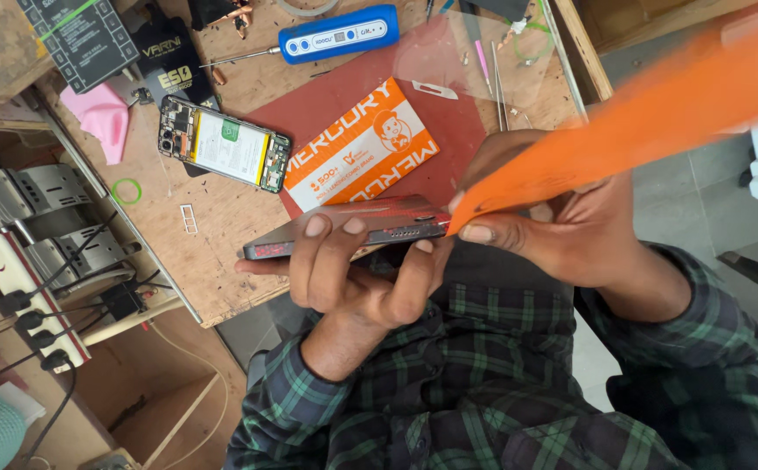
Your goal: The person inspects a smartphone display assembly, then uses an orange plastic pry tool to separate the screen from the phone's frame. They continue to pry around the edges to loosen the adhesive.
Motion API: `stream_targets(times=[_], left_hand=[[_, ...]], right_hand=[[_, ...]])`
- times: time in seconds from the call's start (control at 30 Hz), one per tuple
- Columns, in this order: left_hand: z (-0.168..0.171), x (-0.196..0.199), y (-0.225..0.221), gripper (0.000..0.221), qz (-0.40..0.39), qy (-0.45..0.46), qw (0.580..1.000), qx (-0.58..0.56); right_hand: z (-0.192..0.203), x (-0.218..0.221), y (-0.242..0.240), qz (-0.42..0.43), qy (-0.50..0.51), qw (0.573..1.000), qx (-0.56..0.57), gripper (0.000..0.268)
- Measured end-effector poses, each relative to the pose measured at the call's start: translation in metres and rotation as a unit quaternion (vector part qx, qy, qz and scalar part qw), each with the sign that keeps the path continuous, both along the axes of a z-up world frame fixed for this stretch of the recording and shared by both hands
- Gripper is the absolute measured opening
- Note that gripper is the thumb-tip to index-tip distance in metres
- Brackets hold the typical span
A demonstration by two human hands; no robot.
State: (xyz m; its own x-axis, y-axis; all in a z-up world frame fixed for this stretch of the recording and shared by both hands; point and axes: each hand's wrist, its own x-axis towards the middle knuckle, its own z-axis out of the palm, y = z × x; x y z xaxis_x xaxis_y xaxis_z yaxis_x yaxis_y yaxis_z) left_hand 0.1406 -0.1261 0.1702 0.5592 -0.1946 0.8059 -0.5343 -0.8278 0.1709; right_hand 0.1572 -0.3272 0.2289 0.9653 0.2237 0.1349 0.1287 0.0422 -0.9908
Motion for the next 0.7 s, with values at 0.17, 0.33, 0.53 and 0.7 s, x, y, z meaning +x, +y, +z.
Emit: stream_targets(times=[0.17,0.33,0.53,0.7], left_hand=[[-0.002,0.002,0.001,0.042,-0.004,-0.015,1.0,0.003],[-0.004,0.005,0.0,0.037,0.004,-0.033,0.999,-0.003],[-0.006,0.009,0.0,0.039,0.003,-0.054,0.999,-0.007],[-0.003,0.006,0.001,0.039,-0.005,-0.036,0.999,-0.005]], right_hand=[[-0.004,0.004,-0.004,0.031,-0.029,0.999,0.013,0.011],[-0.009,0.011,-0.007,0.071,-0.02,0.997,0.023,0.008],[-0.01,0.014,-0.006,0.097,0.029,0.991,0.085,0.009],[-0.01,0.017,-0.007,0.101,0.018,0.992,0.075,0.007]])
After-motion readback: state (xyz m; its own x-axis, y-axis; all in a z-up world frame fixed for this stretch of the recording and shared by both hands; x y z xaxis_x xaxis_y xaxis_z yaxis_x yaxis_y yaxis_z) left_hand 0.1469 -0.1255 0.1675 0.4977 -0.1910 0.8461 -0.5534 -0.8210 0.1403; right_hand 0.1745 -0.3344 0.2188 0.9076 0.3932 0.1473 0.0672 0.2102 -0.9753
